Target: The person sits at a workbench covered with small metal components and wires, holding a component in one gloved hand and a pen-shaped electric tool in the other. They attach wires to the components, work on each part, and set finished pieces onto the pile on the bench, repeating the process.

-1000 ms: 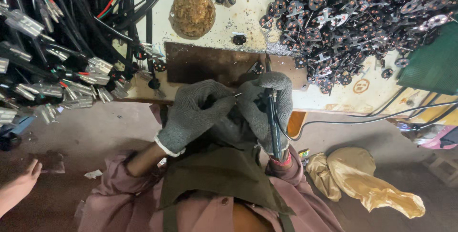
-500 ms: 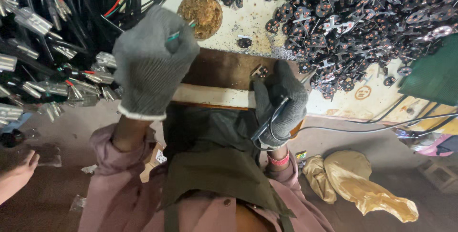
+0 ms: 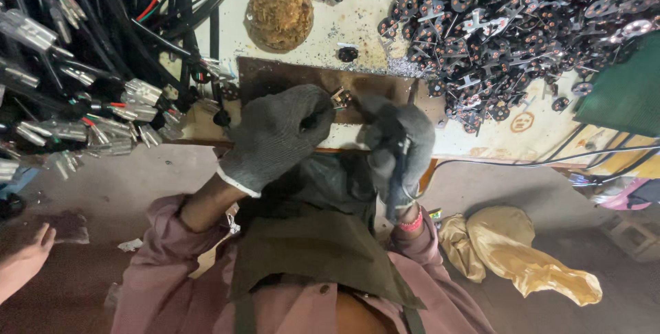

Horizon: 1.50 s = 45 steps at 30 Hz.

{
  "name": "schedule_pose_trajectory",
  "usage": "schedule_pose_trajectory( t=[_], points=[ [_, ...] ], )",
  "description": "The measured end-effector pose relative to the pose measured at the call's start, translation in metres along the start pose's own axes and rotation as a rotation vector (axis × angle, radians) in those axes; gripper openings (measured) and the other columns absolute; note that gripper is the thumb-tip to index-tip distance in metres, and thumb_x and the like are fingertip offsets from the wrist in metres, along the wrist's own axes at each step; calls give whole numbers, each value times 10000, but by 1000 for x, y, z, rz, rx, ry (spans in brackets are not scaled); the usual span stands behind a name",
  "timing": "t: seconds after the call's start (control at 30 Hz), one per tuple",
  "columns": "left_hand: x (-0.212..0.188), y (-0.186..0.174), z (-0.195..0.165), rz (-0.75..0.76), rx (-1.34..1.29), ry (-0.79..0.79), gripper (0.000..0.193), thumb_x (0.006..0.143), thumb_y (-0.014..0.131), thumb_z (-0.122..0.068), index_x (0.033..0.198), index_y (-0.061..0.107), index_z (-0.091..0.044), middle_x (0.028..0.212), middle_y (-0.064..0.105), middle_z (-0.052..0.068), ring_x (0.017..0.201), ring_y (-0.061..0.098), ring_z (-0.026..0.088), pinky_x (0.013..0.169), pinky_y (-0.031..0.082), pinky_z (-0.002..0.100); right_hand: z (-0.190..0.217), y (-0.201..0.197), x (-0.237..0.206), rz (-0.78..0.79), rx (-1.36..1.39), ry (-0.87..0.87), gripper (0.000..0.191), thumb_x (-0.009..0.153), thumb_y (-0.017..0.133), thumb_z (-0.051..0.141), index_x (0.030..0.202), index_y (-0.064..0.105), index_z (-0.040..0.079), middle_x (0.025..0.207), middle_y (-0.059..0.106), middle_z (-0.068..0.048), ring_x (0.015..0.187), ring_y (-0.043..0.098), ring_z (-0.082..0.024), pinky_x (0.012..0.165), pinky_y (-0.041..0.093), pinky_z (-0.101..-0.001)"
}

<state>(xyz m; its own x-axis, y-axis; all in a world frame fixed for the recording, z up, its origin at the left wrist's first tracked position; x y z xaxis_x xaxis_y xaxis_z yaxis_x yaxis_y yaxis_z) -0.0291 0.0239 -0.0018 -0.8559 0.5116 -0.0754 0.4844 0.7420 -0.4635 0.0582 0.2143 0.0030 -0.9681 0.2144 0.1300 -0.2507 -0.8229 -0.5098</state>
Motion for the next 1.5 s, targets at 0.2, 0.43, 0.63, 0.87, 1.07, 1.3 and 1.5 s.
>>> schedule_pose_trajectory(
  t=[0.2,0.43,0.63,0.87,1.07,1.3,1.5],
  points=[
    [4,-3,-20,-73,-16,42,117,946,731,-125,1030,680,-61,1028,714,126,856,720,329,723,571,395,-12,-14,-21,-8,230,242,455,1025,617,534,1088,658,86,861,744,-94,734,676,-192,631,499,-259],
    [6,-12,-8,-31,-41,-69,110,955,737,-126,1022,683,-58,972,706,117,859,731,321,726,570,395,15,25,13,-42,-110,-151,391,934,866,103,1192,574,86,1178,739,-165,971,770,-256,817,617,-300],
    [9,-10,-13,-36,9,52,139,943,718,-141,1052,691,-59,1038,713,130,869,714,353,722,567,412,13,19,3,-43,21,31,386,941,854,153,1170,591,-10,1248,717,-206,908,732,-199,793,601,-322],
    [11,-6,-17,-53,102,87,119,934,758,-136,1000,669,-92,946,696,110,760,699,336,640,539,425,-26,-15,-39,88,-233,-77,220,864,743,164,1066,721,80,984,718,-103,881,715,-303,769,570,-407],
    [8,-3,-15,-64,120,98,131,921,755,-125,999,654,-96,962,689,110,803,698,337,671,551,430,-34,-10,-51,114,-428,-53,285,810,779,169,1090,754,120,1035,754,-79,967,733,-315,866,562,-443],
    [10,-1,-15,-64,109,56,113,948,749,-133,981,648,-97,931,676,110,769,687,329,644,541,423,-45,-11,-53,22,392,445,281,842,785,98,1113,729,55,977,743,-94,854,722,-232,739,598,-354],
    [13,6,-18,-33,259,87,108,937,722,-138,915,618,-118,843,614,100,713,662,313,603,517,440,-68,-2,-84,33,235,494,136,946,733,26,1078,716,-3,887,724,-75,770,698,-162,665,589,-305]
  ],
)
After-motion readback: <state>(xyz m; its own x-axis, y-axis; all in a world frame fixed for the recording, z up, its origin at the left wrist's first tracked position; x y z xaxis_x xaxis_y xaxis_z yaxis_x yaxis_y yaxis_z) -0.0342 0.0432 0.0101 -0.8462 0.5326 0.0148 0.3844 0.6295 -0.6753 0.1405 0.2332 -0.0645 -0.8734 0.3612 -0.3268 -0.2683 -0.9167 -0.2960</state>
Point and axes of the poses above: each hand's wrist, its own x-axis towards the middle knuckle, its own y-axis out of the palm, z = x × y, the point moved 3 cm from there along x, towards the middle knuckle
